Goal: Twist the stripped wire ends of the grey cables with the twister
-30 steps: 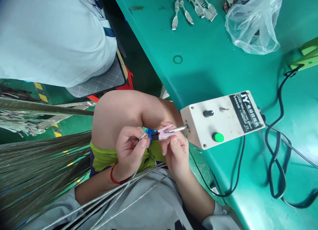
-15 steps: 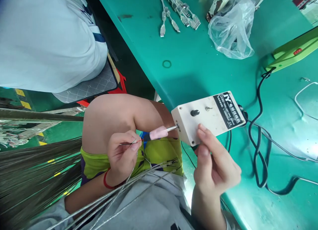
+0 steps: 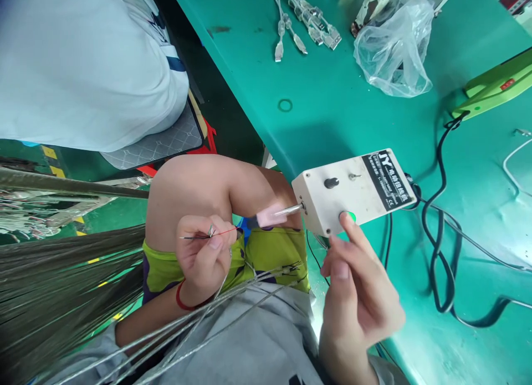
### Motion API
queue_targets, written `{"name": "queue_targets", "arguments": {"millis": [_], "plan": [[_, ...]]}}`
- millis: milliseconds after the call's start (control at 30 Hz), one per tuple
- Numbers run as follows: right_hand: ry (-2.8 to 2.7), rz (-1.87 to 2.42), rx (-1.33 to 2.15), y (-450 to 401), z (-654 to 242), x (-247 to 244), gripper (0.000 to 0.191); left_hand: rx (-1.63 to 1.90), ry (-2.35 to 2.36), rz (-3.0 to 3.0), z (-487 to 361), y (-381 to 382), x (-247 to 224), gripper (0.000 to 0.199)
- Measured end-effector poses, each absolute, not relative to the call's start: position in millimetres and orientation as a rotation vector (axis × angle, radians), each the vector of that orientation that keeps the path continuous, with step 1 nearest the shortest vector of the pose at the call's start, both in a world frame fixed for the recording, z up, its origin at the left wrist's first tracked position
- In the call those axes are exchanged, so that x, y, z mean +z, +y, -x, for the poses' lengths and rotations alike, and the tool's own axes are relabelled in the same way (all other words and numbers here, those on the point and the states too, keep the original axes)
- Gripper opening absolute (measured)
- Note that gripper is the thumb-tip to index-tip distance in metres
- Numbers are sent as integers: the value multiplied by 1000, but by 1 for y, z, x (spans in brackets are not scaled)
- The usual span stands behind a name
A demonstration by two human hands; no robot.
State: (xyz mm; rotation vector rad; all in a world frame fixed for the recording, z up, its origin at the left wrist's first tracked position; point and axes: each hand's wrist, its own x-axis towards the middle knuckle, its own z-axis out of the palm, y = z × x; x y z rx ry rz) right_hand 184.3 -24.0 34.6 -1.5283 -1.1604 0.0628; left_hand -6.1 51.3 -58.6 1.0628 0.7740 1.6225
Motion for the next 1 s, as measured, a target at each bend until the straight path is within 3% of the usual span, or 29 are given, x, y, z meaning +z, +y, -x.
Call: {"name": "queue_targets", "arguments": {"millis": [167,333,533,767,1000], "plan": [[-1252,1425,693,-30,-156,28,29,1640,730,-1157,4,46,-58,5],[-925,1294,1173,-12,-133,17,9,1589,625,-1300,3,40,-55,13],[-706,1201,1319,-8,-131,10,8,1488,547,-1382,4,40,-48,11],[-712,1246,1170,13,-141,-2,44,1595,703,-1245,7,47,-55,6],[-664,1183,1237,34,-142,0,45,1564,816,-1267,11,57,-55,6]]}}
